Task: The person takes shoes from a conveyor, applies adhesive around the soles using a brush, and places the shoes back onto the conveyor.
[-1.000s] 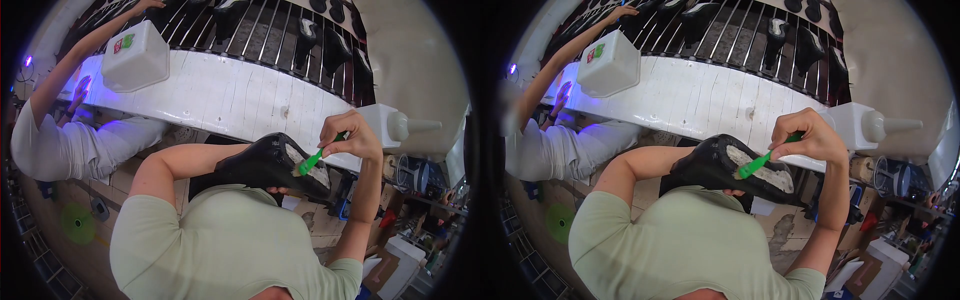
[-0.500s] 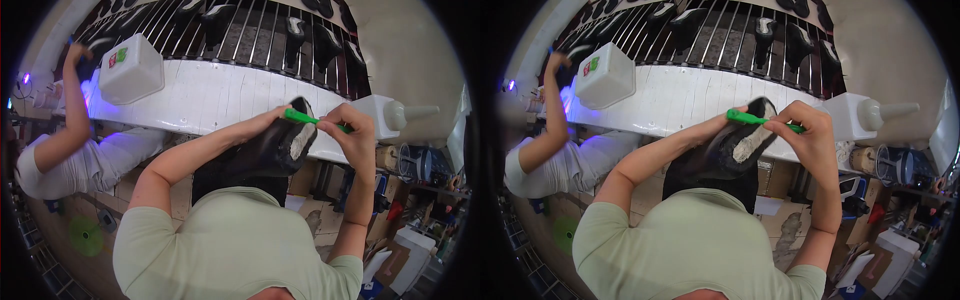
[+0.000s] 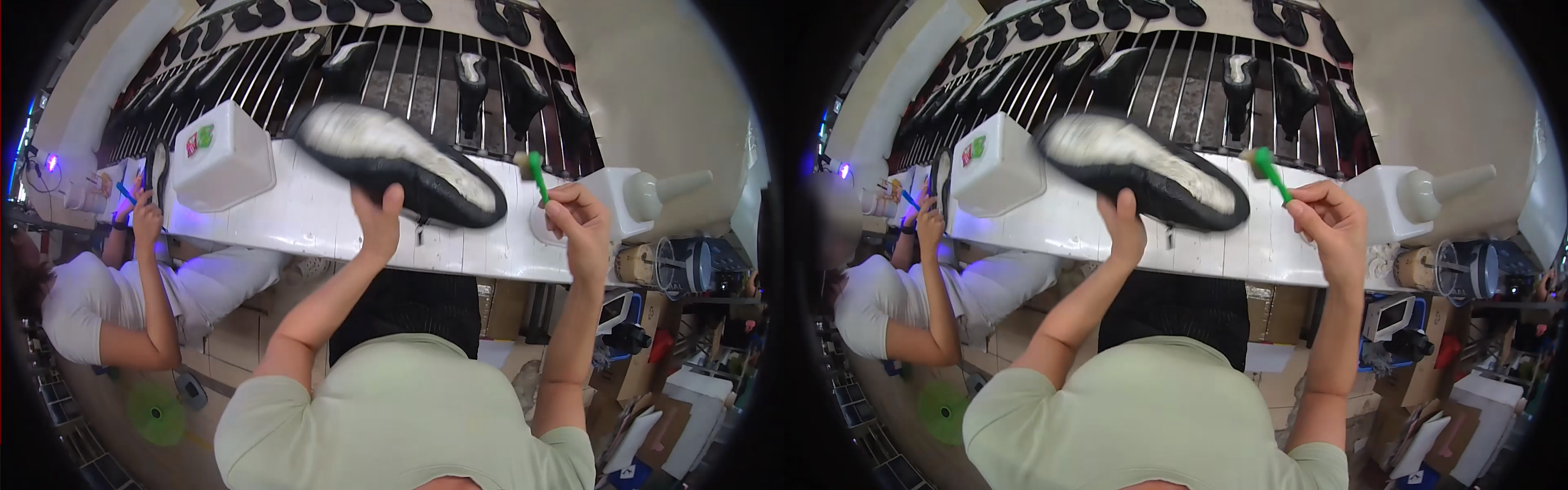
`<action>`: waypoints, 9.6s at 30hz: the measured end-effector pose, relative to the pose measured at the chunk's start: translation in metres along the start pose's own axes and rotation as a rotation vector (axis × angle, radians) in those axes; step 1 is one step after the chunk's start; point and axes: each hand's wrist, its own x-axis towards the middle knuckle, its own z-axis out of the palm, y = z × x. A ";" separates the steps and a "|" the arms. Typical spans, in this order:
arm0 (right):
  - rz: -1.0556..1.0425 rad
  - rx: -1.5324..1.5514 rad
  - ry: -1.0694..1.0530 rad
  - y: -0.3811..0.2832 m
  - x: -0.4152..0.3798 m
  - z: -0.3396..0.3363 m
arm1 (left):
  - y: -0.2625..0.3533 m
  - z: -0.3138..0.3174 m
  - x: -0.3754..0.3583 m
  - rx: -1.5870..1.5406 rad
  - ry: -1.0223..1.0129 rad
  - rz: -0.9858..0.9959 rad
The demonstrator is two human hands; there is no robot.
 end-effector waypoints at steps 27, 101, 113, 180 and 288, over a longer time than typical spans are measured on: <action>-0.007 -0.231 -0.081 0.075 -0.024 0.105 | -0.043 -0.062 -0.037 0.434 -0.361 0.452; 0.087 1.296 -0.209 0.238 -0.017 0.018 | 0.343 0.058 -0.053 -0.620 -1.204 1.298; 0.175 1.221 -0.259 0.229 -0.024 0.014 | 0.229 0.029 0.007 0.019 -0.949 0.103; 0.449 0.826 -0.234 0.185 -0.012 0.012 | -0.276 0.272 0.248 0.124 -0.541 -0.760; 0.335 -0.339 0.023 0.089 0.022 0.019 | -0.041 -0.011 -0.063 0.563 -0.424 0.579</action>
